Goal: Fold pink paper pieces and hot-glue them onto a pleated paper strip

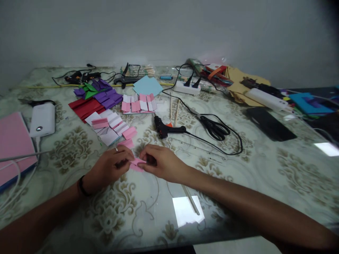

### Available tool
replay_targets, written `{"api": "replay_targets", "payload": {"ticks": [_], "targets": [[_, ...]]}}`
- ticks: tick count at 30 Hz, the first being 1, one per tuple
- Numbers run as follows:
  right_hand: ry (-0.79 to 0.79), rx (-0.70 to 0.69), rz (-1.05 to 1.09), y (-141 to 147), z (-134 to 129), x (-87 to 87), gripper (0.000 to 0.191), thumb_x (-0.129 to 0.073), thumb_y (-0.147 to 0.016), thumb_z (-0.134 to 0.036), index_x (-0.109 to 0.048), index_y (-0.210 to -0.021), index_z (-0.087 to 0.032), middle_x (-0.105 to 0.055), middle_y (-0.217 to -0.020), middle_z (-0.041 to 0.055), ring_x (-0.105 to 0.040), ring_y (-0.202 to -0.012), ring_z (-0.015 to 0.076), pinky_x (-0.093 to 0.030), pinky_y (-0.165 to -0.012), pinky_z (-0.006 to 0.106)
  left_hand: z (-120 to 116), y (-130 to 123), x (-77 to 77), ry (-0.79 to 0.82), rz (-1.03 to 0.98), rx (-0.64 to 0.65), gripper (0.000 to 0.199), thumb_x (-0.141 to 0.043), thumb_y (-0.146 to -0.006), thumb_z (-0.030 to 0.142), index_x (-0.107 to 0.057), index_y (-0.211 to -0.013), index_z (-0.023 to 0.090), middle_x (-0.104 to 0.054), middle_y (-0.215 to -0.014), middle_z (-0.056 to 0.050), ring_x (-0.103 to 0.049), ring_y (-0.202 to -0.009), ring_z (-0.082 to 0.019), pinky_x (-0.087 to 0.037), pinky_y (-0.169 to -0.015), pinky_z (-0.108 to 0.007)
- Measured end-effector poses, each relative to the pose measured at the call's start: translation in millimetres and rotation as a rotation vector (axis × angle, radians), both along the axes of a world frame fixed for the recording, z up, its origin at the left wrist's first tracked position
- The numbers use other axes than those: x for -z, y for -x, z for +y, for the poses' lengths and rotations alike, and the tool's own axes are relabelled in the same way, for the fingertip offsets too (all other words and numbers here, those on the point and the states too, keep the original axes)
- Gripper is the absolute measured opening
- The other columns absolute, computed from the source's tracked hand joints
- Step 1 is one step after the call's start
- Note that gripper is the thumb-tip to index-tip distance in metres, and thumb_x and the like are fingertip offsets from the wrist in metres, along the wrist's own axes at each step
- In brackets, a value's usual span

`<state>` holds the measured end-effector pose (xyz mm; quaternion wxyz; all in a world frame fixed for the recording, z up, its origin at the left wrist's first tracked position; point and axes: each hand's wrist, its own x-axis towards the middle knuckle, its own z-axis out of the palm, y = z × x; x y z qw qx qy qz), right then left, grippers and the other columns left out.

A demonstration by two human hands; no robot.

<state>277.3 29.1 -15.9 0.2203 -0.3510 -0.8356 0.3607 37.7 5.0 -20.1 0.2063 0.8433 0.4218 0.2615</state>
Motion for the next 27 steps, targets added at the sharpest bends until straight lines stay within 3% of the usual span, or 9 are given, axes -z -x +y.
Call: {"api": "replay_targets", "payload": {"ticks": [7,20,27], "targets": [[0.047,-0.006,-0.019,-0.4,3.9,0.0,0.013,-0.071,-0.089,-0.026,-0.064,-0.096,-0.018,-0.064,-0.086,-0.0006,-0.056,-0.075,0.0098,-0.039,-0.068,0.021,-2.4,-2.0,-15.7,0.117,0.028,0.068,0.017,-0.057,-0.091,0.018,-0.068,-0.104,0.02,-0.073,-0.106,-0.004,-0.067,-0.1,-0.015,-0.054,-0.09,-0.028],[0.085,0.008,-0.002,-0.7,12.8,5.1,0.008,-0.068,-0.092,-0.024,-0.069,-0.091,-0.016,-0.064,-0.077,-0.0015,-0.055,-0.068,0.0079,-0.038,-0.065,0.019,1.4,-2.6,-3.6,0.178,0.074,-0.037,0.011,-0.06,-0.095,0.025,-0.068,-0.102,0.021,-0.072,-0.097,0.0,-0.066,-0.083,-0.012,-0.05,-0.076,-0.024],[0.025,-0.022,0.015,-0.9,12.7,7.9,0.007,-0.068,-0.092,-0.024,-0.068,-0.093,-0.017,-0.064,-0.077,-0.0018,-0.055,-0.068,0.0081,-0.038,-0.066,0.019,2.3,-3.9,-4.4,0.188,0.055,-0.046,0.015,-0.056,-0.097,0.024,-0.069,-0.105,0.022,-0.074,-0.098,-0.001,-0.068,-0.089,-0.013,-0.05,-0.082,-0.025]]}}
